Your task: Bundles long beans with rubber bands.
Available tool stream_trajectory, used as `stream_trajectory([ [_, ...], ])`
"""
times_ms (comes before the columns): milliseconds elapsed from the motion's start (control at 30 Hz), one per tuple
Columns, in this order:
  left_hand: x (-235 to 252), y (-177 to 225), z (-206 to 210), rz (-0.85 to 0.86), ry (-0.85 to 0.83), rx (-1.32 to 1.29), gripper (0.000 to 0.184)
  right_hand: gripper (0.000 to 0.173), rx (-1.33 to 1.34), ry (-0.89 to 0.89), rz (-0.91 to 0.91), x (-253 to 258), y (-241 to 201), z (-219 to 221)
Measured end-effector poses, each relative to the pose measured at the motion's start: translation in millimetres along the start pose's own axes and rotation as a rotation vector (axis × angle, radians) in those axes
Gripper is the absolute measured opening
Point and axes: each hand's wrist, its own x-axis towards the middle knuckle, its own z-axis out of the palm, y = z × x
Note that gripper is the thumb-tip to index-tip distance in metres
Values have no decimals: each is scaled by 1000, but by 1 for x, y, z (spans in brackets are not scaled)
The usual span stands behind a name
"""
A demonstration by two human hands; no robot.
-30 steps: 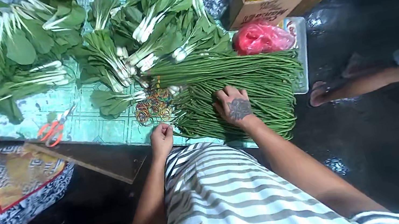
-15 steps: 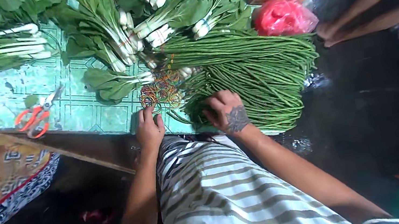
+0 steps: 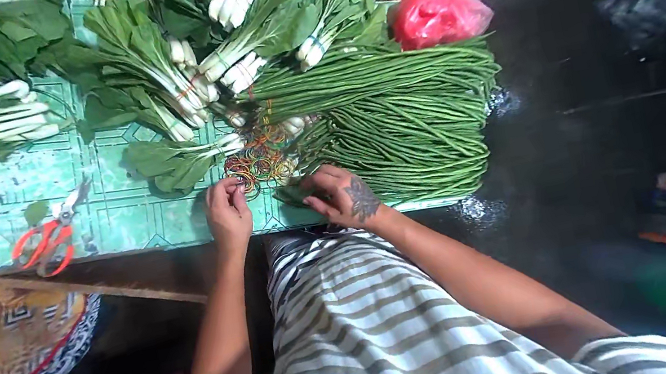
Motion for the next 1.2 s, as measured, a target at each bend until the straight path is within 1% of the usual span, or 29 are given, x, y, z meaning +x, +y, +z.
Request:
stream_trajectory([
  [67, 0, 9, 0, -55, -10, 27, 34, 28, -103, 73, 81, -9, 10, -11],
  [100, -1, 14, 1, -69, -5, 44, 39, 32, -191, 120, 161, -13, 16, -20],
  [133, -4, 18, 4, -78, 4, 56, 41, 40, -283, 156, 257, -16, 23, -31],
  [167, -6, 23, 7, -84, 7, 66, 41, 54, -371, 176, 349, -18, 33, -42],
  [200, -9, 28, 10, -86, -5, 79, 40, 72, -431, 153, 440, -20, 44, -50],
  [233, -14, 33, 13, -84, -27, 91, 39, 86, -455, 109, 510, -21, 55, -57],
  [267, -19, 37, 16, -72, -51, 95, 38, 92, -462, 64, 541, -24, 65, -60],
  [300, -23, 40, 20, -52, -74, 96, 37, 90, -462, 32, 518, -26, 75, -61],
  [400, -30, 59, 35, -5, -112, 105, 36, 72, -497, -6, 316, -29, 99, -70],
  [467, -34, 81, 44, 5, -86, 103, 35, 63, -471, -8, 220, -26, 112, -80],
  [533, -40, 105, 53, 7, -33, 69, 34, 53, -411, 22, 164, -26, 121, -88],
  [600, -48, 127, 65, 11, -5, 20, 33, 48, -332, 63, 124, -29, 127, -95],
  [700, -55, 155, 87, 22, -49, -61, 32, 43, -270, 127, 48, -33, 132, -106],
  [800, -56, 185, 107, -16, -98, -187, 27, 38, -241, 128, -5, -31, 133, -114],
  [867, -49, 206, 116, -81, -120, -312, 26, 36, -182, 133, -40, -31, 132, -120],
  [933, -42, 221, 127, -184, -121, -523, 31, 36, -135, 153, -71, -34, 134, -120],
  [1000, -32, 233, 136, -287, -107, -720, 34, 36, -111, 150, -93, -37, 135, -120],
  [1100, -22, 243, 144, -393, -78, -885, 25, 38, -38, 124, -121, -41, 141, -115],
  [1133, -20, 243, 147, -403, -70, -902, 23, 39, -7, 122, -126, -42, 142, -114],
  [1200, -18, 240, 149, -391, -85, -941, 25, 41, 53, 139, -134, -44, 142, -113],
])
